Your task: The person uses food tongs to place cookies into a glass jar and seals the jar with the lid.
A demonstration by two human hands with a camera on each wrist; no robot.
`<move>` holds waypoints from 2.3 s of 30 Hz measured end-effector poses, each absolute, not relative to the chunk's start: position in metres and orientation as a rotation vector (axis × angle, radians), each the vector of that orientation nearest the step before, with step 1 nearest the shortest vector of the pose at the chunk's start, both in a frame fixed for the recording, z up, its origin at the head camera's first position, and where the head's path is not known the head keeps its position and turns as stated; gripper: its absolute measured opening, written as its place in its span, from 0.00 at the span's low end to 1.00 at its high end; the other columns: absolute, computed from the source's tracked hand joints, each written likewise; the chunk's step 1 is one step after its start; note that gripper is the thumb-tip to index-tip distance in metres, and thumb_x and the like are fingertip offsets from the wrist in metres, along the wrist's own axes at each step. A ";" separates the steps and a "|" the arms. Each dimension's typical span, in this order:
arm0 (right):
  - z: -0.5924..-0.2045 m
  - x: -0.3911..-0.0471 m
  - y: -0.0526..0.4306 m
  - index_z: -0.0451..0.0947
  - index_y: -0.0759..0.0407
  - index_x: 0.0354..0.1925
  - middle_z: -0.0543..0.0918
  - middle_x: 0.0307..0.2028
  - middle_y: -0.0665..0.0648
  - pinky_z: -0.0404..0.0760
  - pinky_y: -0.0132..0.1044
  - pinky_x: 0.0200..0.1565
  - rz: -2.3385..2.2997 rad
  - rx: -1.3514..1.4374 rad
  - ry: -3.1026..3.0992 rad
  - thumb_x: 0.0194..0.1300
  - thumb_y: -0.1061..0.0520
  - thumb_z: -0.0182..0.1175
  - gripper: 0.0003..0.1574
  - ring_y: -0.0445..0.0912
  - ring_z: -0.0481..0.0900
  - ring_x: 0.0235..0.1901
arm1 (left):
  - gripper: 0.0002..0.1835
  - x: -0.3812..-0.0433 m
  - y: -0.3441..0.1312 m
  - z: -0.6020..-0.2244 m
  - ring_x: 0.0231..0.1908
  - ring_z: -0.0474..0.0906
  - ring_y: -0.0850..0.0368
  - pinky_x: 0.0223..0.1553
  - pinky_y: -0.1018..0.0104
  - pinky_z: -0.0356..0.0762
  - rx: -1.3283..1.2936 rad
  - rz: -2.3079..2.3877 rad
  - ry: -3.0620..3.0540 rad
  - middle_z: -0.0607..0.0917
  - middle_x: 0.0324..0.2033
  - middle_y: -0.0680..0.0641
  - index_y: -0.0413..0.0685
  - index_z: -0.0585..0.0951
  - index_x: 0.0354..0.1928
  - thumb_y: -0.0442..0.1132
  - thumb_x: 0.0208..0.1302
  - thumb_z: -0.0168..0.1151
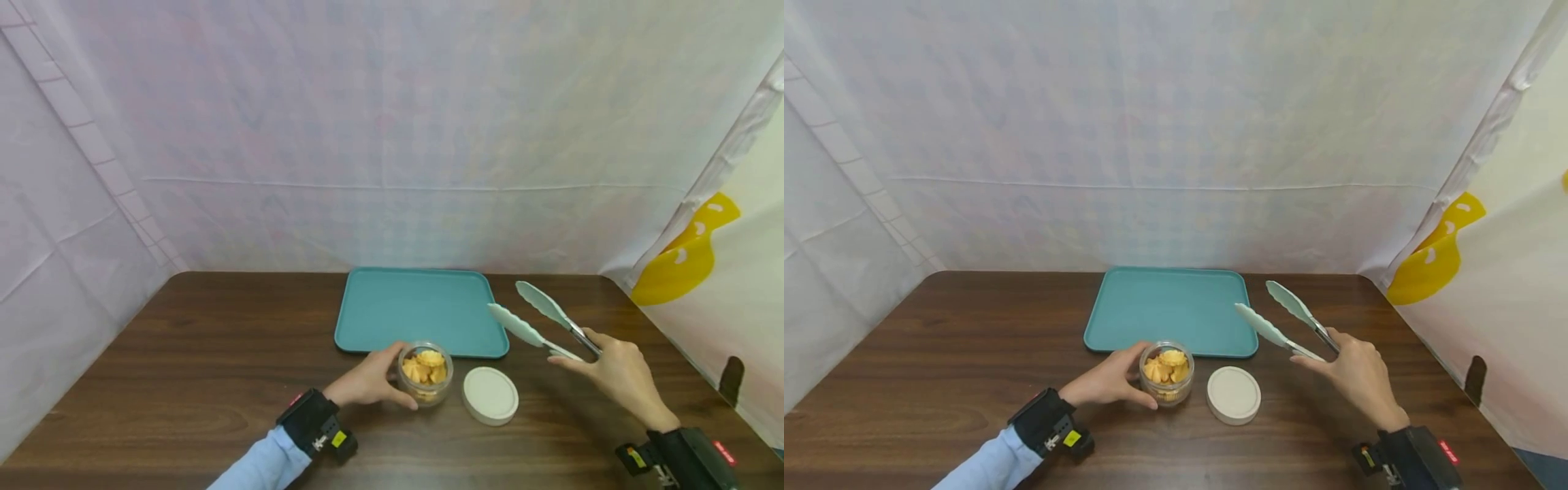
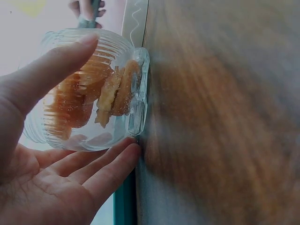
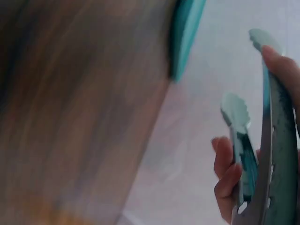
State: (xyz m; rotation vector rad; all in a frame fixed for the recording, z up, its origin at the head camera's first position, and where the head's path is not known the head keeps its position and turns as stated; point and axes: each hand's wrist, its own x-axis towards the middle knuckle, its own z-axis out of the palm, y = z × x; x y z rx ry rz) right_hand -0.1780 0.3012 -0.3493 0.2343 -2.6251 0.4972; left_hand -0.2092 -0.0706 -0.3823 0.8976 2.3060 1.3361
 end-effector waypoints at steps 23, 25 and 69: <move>-0.361 -0.194 0.352 0.64 0.63 0.15 0.64 0.15 0.57 0.68 0.42 0.14 0.428 -0.353 -3.090 0.40 0.22 0.56 0.44 0.52 0.65 0.17 | 0.39 -0.210 -0.072 -0.383 0.54 0.69 0.47 0.55 0.57 0.76 0.895 1.338 2.284 0.73 0.53 0.39 0.42 0.63 0.58 0.41 0.43 0.71; -0.360 -0.194 0.351 0.65 0.64 0.16 0.65 0.16 0.59 0.69 0.43 0.15 0.431 -0.363 -3.120 0.40 0.22 0.55 0.45 0.53 0.66 0.18 | 0.39 -0.210 -0.072 -0.383 0.54 0.69 0.47 0.55 0.57 0.76 0.897 1.343 2.280 0.72 0.54 0.39 0.42 0.63 0.58 0.41 0.43 0.71; -0.380 -0.169 0.208 0.61 0.68 0.59 0.68 0.52 0.73 0.82 0.53 0.38 0.584 0.947 -2.940 0.42 0.27 0.58 0.60 0.63 0.69 0.48 | 0.40 -0.209 -0.071 -0.383 0.53 0.70 0.46 0.54 0.56 0.76 0.895 1.343 2.291 0.72 0.53 0.37 0.41 0.62 0.58 0.40 0.42 0.71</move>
